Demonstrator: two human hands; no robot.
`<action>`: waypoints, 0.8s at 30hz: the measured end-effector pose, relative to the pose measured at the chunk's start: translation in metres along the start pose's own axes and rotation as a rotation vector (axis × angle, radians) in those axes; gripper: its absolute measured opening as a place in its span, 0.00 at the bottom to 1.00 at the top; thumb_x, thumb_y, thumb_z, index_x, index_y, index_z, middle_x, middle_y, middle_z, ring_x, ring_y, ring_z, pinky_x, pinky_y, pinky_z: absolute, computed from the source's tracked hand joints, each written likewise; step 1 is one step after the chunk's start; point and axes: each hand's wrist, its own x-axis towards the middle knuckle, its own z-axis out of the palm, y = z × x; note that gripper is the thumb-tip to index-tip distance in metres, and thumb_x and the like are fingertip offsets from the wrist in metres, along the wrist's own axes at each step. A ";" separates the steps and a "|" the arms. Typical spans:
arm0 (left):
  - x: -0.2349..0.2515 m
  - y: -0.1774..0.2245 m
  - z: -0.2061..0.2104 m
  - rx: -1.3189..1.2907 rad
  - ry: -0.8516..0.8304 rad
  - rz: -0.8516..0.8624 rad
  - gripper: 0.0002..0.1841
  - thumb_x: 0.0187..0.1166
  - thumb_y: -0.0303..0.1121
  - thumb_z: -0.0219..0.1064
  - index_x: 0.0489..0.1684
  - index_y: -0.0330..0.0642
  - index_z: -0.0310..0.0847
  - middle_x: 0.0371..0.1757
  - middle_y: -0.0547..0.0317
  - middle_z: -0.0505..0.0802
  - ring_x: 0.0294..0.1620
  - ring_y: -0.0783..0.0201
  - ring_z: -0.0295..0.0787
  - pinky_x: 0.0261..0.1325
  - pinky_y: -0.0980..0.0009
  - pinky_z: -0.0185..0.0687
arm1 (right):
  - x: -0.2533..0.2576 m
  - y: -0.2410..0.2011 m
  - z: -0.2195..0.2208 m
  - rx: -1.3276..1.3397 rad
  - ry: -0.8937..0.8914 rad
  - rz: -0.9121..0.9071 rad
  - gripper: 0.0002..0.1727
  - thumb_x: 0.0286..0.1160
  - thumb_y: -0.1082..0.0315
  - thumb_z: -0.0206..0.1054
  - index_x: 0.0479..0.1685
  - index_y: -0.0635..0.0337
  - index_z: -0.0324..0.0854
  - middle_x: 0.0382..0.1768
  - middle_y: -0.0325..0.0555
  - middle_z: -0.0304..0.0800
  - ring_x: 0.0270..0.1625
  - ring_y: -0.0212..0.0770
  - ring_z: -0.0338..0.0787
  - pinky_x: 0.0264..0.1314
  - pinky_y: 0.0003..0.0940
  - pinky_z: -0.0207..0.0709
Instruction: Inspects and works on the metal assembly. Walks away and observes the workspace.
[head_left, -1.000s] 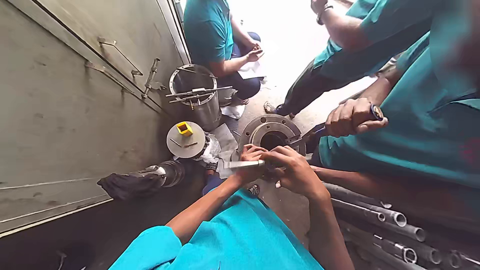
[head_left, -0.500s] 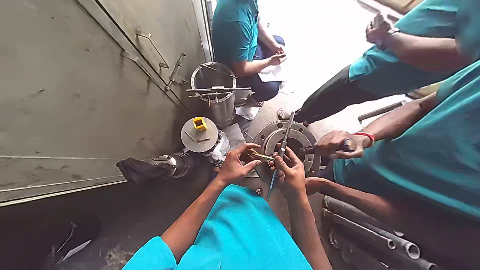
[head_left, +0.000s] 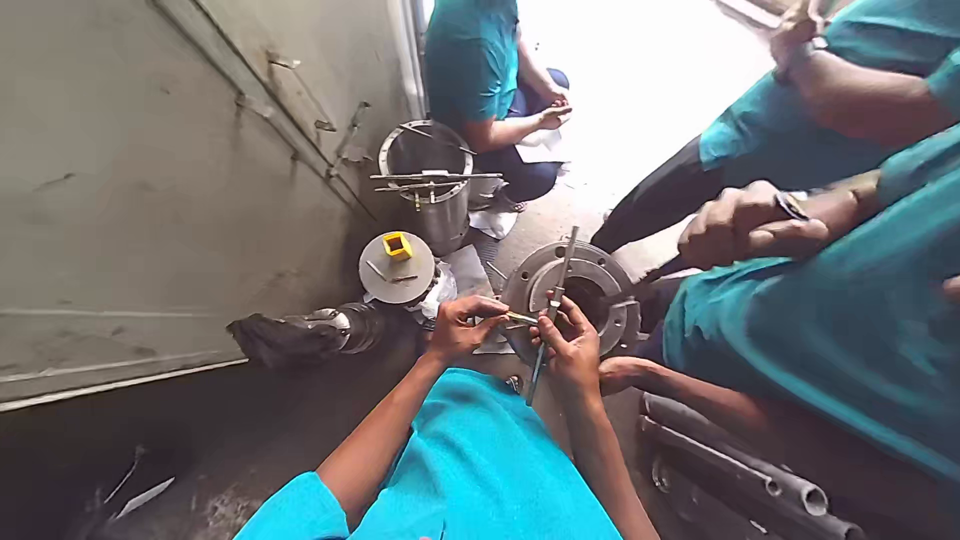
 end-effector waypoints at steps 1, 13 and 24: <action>-0.003 -0.003 -0.001 -0.003 0.022 0.016 0.08 0.70 0.21 0.77 0.43 0.30 0.91 0.47 0.50 0.98 0.48 0.62 0.97 0.57 0.62 0.95 | 0.001 0.001 0.002 -0.015 -0.015 -0.016 0.26 0.73 0.81 0.67 0.74 0.67 0.74 0.44 0.50 0.92 0.35 0.38 0.93 0.39 0.31 0.91; -0.012 -0.076 -0.032 0.243 0.201 -0.495 0.12 0.74 0.31 0.75 0.54 0.42 0.92 0.51 0.56 0.98 0.52 0.64 0.96 0.65 0.58 0.90 | 0.041 0.001 0.065 -0.393 -0.051 -0.247 0.28 0.69 0.75 0.70 0.71 0.71 0.73 0.43 0.47 0.91 0.35 0.33 0.92 0.38 0.28 0.91; -0.024 -0.122 -0.137 0.445 -0.305 -0.830 0.21 0.84 0.47 0.64 0.67 0.44 0.86 0.65 0.46 0.92 0.71 0.47 0.86 0.76 0.41 0.75 | 0.205 0.161 0.258 -0.823 -0.382 -0.161 0.27 0.76 0.68 0.72 0.76 0.55 0.76 0.44 0.58 0.91 0.36 0.53 0.89 0.40 0.56 0.83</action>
